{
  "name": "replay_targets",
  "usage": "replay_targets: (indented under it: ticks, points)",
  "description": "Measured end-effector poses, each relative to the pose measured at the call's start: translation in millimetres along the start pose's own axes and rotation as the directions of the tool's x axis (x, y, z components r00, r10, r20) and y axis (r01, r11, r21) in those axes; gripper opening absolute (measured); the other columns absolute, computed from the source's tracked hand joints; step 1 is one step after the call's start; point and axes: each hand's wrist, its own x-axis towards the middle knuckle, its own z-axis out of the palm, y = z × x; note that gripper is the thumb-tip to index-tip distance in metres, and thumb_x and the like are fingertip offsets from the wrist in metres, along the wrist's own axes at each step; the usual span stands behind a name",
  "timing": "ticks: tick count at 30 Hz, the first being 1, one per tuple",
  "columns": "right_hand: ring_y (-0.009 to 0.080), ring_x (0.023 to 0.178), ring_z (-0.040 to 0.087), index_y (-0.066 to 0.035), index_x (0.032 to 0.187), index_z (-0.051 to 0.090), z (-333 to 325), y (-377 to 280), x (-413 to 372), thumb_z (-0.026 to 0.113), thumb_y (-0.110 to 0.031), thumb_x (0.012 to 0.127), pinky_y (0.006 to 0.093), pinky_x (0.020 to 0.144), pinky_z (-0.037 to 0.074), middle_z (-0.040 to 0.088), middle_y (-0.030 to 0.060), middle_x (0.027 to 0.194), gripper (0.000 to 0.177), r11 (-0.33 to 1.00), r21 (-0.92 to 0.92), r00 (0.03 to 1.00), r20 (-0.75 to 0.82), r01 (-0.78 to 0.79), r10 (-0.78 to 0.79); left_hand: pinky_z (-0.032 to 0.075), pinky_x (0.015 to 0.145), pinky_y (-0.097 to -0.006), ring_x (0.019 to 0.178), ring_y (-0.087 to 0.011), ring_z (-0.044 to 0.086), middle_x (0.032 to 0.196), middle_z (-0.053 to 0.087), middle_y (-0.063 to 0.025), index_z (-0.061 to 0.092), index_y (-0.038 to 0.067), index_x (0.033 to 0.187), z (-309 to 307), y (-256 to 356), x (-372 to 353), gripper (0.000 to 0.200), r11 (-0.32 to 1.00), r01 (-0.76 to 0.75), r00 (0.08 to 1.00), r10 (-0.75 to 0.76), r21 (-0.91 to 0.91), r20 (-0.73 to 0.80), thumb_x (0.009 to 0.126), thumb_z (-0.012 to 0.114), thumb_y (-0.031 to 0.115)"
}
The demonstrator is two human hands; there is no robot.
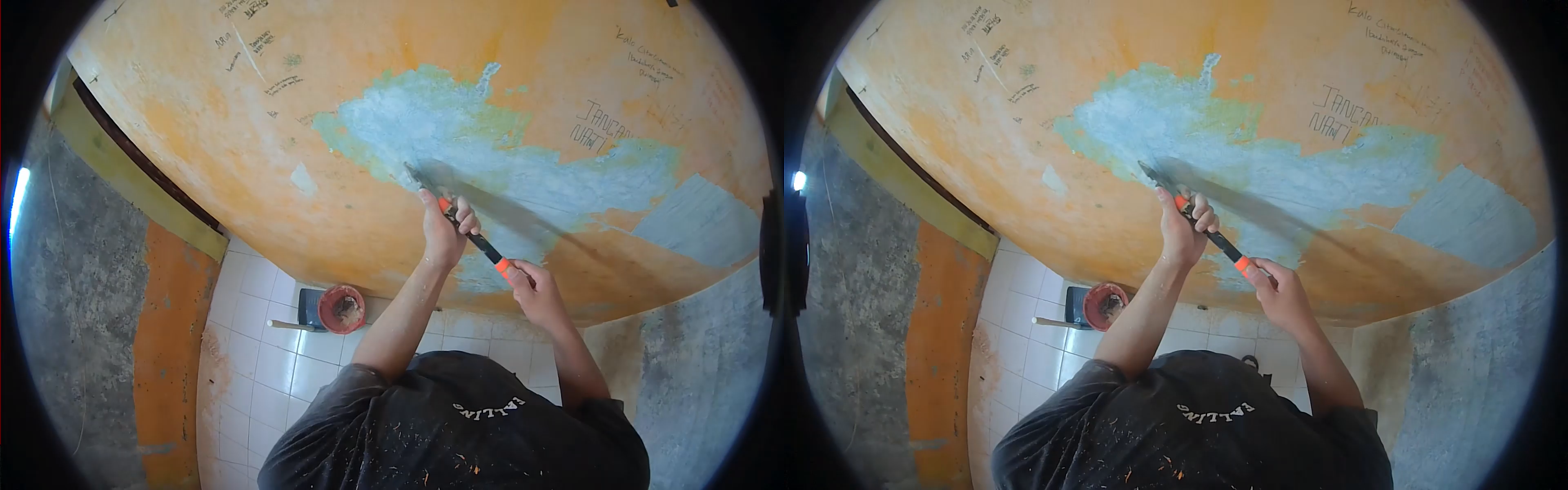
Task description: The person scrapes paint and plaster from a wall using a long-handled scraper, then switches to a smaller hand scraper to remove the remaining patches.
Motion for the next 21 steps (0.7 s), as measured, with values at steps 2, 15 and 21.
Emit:
replay_targets:
  ticks: [2,15,21]
  points:
    - [0.0035,0.053,0.038,0.001,0.116,0.065,-4.4,-1.4,-5.5,0.058,-0.032,0.100,0.0244,0.049,0.031,0.043,-0.0065,0.063,0.037,0.999,0.038,1.000,-0.001,-0.008,0.008,0.035,0.058,-0.0318,0.054,-0.0129,0.034,0.068,0.035,0.0005,0.043,0.018,0.094,4.2,-3.5,-2.4,0.053,0.999,0.032,0.999,-0.032,-0.034,0.000,0.097,0.027,0.068]
    - [0.0019,0.052,0.035,0.002,0.119,0.063,-21.3,9.8,-8.9,0.058,-0.030,0.100,0.0226,0.047,0.027,0.042,-0.0074,0.063,0.038,0.991,0.134,1.000,0.010,0.001,-0.002,0.039,0.061,-0.0345,0.056,-0.0144,0.035,0.069,0.036,-0.0005,0.041,0.017,0.097,15.3,-14.3,-2.9,0.053,0.996,0.082,0.997,-0.082,-0.046,0.005,0.099,0.021,0.066]
    - [0.0016,0.051,0.036,0.003,0.118,0.064,-25.7,22.7,-8.4,0.059,-0.030,0.099,0.0224,0.047,0.028,0.043,-0.0073,0.062,0.038,0.991,0.131,0.999,0.004,-0.033,0.033,0.041,0.061,-0.0357,0.056,-0.0154,0.038,0.069,0.036,-0.0017,0.040,0.016,0.096,22.7,-22.6,-3.8,0.053,0.997,0.074,0.997,-0.075,0.027,0.028,0.099,0.022,0.066]
